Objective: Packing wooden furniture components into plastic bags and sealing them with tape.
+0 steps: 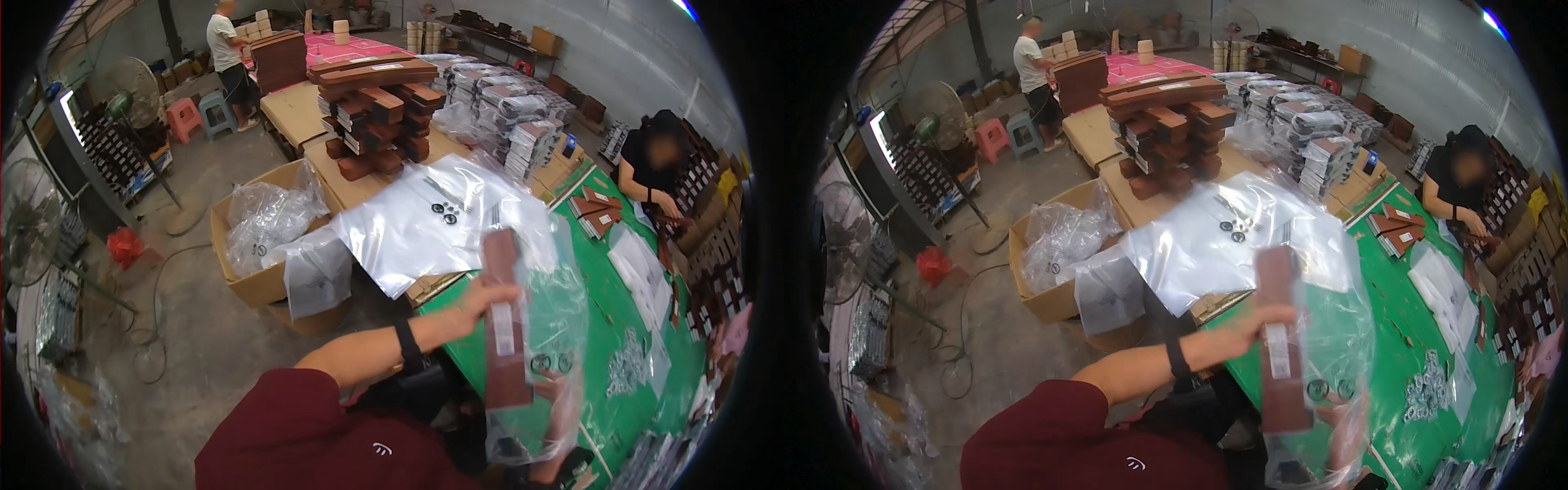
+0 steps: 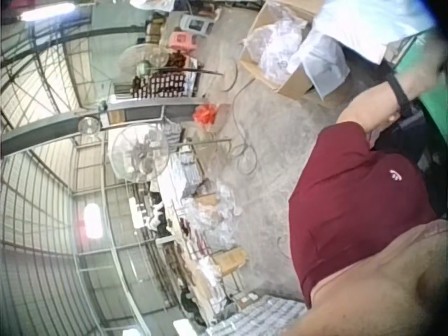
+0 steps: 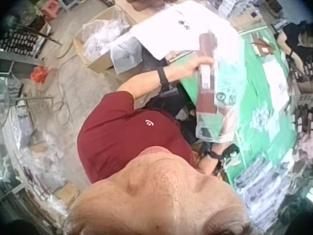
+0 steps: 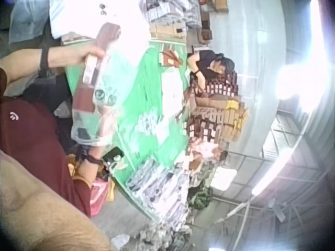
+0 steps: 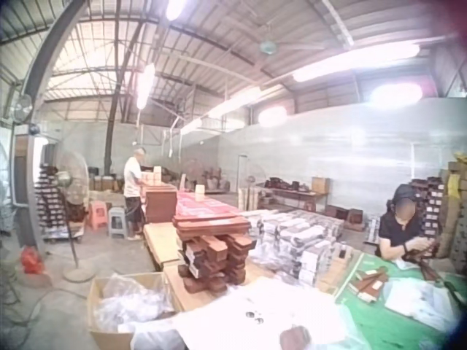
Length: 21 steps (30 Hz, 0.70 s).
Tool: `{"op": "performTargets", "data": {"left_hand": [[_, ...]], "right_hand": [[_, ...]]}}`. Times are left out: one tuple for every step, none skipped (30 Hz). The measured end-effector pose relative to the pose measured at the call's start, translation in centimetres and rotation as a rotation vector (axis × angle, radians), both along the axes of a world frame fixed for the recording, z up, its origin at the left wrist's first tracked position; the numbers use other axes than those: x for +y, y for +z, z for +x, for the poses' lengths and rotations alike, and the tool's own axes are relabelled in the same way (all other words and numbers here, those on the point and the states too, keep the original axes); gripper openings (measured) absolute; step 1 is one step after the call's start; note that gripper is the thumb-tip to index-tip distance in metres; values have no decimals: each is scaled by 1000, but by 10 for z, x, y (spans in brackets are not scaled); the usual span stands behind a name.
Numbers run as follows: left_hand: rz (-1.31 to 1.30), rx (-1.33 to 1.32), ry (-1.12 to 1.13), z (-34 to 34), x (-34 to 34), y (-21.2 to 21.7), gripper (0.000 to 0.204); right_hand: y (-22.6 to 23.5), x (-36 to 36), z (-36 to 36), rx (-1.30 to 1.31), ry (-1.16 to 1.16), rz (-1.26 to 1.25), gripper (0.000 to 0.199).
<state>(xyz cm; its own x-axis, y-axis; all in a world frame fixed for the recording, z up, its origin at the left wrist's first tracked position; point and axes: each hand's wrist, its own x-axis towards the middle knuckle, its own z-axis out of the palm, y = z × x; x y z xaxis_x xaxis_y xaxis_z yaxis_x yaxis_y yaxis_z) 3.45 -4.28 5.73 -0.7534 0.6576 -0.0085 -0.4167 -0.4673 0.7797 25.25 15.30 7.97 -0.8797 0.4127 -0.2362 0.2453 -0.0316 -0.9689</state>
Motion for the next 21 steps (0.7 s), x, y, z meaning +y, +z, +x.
{"op": "performTargets", "data": {"left_hand": [[55,-81,6,-15,-15,3,48],[112,-161,13,-27,-26,5,39],[109,-161,21,-31,-30,3,39],[127,-108,64,-35,-32,4,42],[144,-58,105,-37,-34,4,45],[157,-98,99,-37,-38,3,43],[156,-106,85,-40,-38,3,43],[167,-52,107,-43,-38,0,41],[178,-7,113,-45,-34,-4,40],[135,-56,84,-49,-38,-8,40],[93,-109,44,-59,-46,-13,40],[130,-84,149,-58,-51,-6,34],[78,-128,246,-58,-58,-7,32],[136,-180,196,-76,-65,-25,35],[180,-202,233,-68,-67,-8,40],[111,-218,338,-72,-69,-3,46],[124,-205,352,-83,-77,-10,45],[140,-183,348,-86,-78,-11,44],[164,-158,355,-88,-77,-5,43],[163,-172,325,-88,-74,-2,43],[147,-152,329,-82,-73,-2,42]], "right_hand": [[3,13,20,85,59,162,52],[10,17,32,172,118,324,59],[11,16,35,173,125,319,59],[14,6,37,144,-25,150,58],[16,1,39,111,-176,-18,68],[-5,15,53,193,-77,-92,66],[-30,25,64,187,-92,-90,66],[-54,30,78,175,-45,-73,64],[-65,29,97,155,-12,-55,61],[-21,0,90,40,260,-11,56],[4,-10,86,65,442,-171,71],[2,-10,83,2,463,-157,71],[2,-27,74,-5,516,83,76],[17,-48,70,116,444,-159,86],[15,-46,64,185,398,-309,90],[3,-31,68,169,313,-438,95],[1,-19,70,282,236,-553,95],[-9,1,81,343,28,-588,88],[-20,25,89,419,-201,-359,77],[-22,46,98,565,-195,-267,60],[-18,41,96,560,-221,-262,60]]}}
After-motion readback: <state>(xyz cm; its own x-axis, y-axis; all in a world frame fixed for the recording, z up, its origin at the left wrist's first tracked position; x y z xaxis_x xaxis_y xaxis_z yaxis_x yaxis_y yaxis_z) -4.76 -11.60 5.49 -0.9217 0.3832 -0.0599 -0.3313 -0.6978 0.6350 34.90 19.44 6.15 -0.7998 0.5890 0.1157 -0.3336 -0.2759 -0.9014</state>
